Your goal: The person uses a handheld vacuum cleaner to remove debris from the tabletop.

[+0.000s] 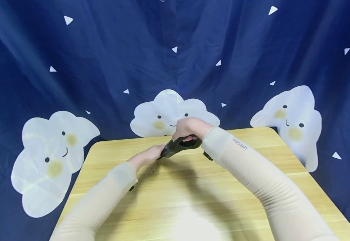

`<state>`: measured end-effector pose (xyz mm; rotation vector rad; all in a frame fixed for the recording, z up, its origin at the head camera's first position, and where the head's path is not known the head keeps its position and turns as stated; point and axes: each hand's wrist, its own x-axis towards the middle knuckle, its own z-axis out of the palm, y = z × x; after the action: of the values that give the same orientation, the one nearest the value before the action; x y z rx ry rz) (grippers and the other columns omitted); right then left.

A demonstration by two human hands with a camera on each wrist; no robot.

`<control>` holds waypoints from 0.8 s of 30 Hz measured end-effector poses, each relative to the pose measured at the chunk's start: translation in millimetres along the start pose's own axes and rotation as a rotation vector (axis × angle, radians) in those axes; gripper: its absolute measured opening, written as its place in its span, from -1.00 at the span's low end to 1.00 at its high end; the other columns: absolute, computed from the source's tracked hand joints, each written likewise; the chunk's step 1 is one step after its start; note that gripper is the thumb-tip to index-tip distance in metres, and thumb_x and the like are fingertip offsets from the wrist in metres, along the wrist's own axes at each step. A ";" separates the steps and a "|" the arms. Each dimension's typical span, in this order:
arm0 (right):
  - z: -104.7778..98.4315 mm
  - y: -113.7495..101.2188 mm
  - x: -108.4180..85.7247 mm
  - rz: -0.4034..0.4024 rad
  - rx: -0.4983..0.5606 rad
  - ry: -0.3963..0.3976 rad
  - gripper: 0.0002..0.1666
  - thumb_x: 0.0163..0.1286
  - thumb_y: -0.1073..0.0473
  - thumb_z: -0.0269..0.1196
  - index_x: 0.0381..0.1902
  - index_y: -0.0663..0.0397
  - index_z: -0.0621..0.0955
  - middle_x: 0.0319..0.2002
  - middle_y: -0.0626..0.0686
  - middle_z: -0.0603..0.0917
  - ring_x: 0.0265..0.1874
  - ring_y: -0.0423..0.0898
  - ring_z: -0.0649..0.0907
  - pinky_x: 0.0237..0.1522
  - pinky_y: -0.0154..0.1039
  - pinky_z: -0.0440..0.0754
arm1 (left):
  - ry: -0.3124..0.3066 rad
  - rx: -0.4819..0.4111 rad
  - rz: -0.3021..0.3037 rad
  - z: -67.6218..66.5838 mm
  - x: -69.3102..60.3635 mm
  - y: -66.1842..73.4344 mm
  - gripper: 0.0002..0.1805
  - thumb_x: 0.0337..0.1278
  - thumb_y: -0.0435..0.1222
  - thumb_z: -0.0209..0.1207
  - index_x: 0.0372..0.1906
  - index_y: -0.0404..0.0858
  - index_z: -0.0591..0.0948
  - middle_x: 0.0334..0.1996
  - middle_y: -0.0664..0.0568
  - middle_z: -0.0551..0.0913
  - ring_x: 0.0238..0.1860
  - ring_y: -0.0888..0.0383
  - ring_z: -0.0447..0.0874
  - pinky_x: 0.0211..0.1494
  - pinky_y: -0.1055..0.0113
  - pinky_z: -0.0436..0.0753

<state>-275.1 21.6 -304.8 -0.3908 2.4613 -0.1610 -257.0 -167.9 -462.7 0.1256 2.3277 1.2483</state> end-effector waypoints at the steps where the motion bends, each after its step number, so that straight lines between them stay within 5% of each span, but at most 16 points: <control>1: -0.2 1.2 0.8 0.004 0.002 0.008 -0.43 0.40 -0.17 0.21 -0.72 0.02 0.51 -0.78 -0.09 0.42 -0.78 -0.18 0.37 -0.66 -0.28 0.38 | 0.003 0.006 0.006 0.2 2.1 0.8 -0.32 0.63 0.06 -0.42 0.29 -0.37 0.47 0.27 -0.16 0.47 0.31 -0.02 0.38 0.47 0.04 0.26; 12: -0.6 15.7 5.9 0.013 0.052 0.049 -0.40 0.40 -0.08 0.19 -0.81 0.02 0.43 -0.82 -0.08 0.37 -0.82 -0.18 0.37 -0.68 -0.28 0.42 | 0.026 0.084 0.038 2.2 23.9 7.0 -0.27 0.57 0.18 -0.43 0.37 -0.22 0.45 0.37 -0.11 0.41 0.43 -0.05 0.28 0.52 -0.02 0.17; 18: -2.4 23.7 5.8 -0.012 0.096 -0.029 -0.39 0.46 -0.06 0.11 -0.79 0.03 0.41 -0.81 -0.10 0.34 -0.81 -0.18 0.37 -0.64 -0.30 0.42 | -0.004 0.103 0.026 3.2 28.9 11.4 -0.26 0.58 0.15 -0.43 0.40 -0.29 0.41 0.39 -0.14 0.39 0.43 -0.07 0.28 0.52 -0.01 0.18; 24: -5.8 31.1 2.4 0.011 0.166 -0.112 -0.44 0.44 -0.11 0.12 -0.71 0.05 0.52 -0.79 -0.12 0.37 -0.80 -0.22 0.35 -0.67 -0.35 0.35 | -0.047 0.106 -0.043 2.5 23.3 19.3 -0.36 0.60 0.10 -0.40 0.08 -0.28 0.54 -0.19 -0.02 0.51 0.18 -0.05 0.46 0.39 0.02 0.33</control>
<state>-287.9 50.4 -308.1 -0.3061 2.3196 -0.3271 -279.0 -147.8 -457.2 0.1383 2.3435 1.0895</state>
